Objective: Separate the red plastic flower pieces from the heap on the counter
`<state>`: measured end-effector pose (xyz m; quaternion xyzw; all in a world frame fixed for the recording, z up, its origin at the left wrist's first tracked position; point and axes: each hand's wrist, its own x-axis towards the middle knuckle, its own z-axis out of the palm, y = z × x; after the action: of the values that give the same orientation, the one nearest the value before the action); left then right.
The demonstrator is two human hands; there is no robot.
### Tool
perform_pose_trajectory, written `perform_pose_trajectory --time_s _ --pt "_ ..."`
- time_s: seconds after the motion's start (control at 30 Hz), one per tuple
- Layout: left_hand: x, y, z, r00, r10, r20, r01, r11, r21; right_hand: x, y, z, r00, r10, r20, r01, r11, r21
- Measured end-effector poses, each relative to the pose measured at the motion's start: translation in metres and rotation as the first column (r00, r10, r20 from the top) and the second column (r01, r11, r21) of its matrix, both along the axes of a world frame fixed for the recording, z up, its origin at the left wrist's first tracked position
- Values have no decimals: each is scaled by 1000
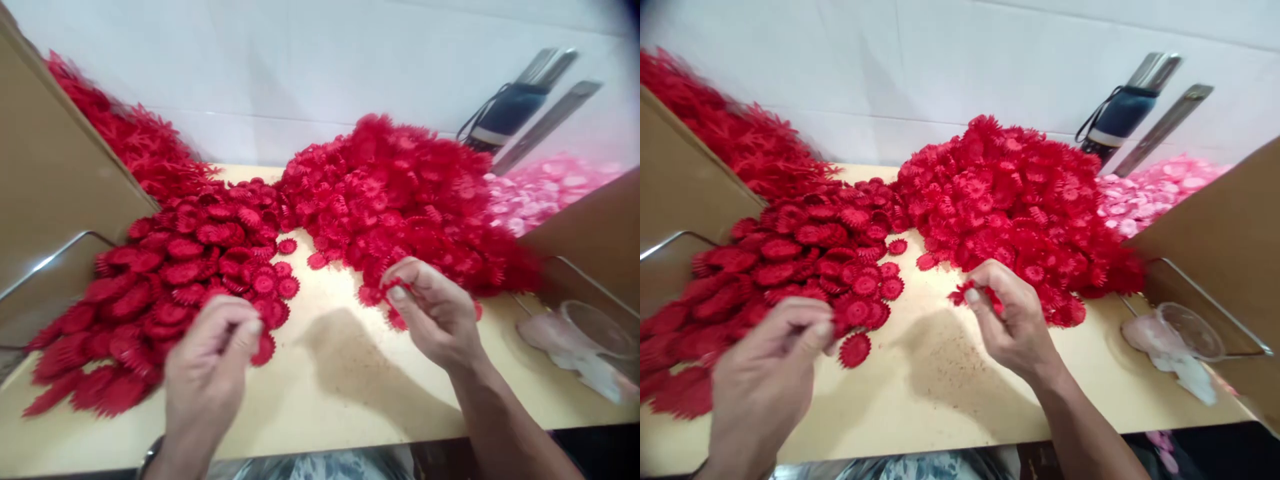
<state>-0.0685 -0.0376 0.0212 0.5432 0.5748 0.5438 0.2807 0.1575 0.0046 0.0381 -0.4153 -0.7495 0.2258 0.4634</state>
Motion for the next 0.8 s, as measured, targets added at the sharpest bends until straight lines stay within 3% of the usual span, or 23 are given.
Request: perform_pose_trajectory --time_s 0.1,0.2,0.33,0.4,0.43,0.47,0.53,0.6,0.63,0.7,0.77,0.8 --pt "1 4 -4 991 -124 48 127 989 -72 21 14 19 935 -249 254 182 948 262" --pt "3 6 -13 976 -68 205 111 972 -208 51 31 27 772 -549 321 386 805 450" --pt "2 7 -23 963 -103 249 166 955 -245 91 47 20 523 -745 414 541 665 515" --pt "5 9 -22 959 -107 264 169 960 -224 97 47 18 472 -791 389 581 611 537" --pt "9 9 -20 956 -108 273 170 962 -214 93 44 18 495 -795 351 590 604 536" --pt "14 10 -17 952 -112 283 174 964 -202 86 40 18 553 -775 306 589 624 514" --pt "26 11 -10 947 -143 287 199 964 -176 62 27 18 752 -616 234 521 774 361" --pt "39 11 -3 945 -187 267 228 965 -130 32 13 16 944 -292 153 289 956 39" --pt "45 11 -1 944 -216 248 247 964 -100 17 6 14 988 -120 95 132 982 -132" --pt "53 10 -1 948 -263 177 270 963 -14 -8 -4 9 990 133 -39 -137 907 -398" --pt "55 8 -3 951 -284 125 282 959 36 -23 -8 3 965 217 -149 -263 820 -509" --pt "54 6 -5 950 -283 136 280 959 36 -27 -9 0 958 218 -184 -283 803 -524"
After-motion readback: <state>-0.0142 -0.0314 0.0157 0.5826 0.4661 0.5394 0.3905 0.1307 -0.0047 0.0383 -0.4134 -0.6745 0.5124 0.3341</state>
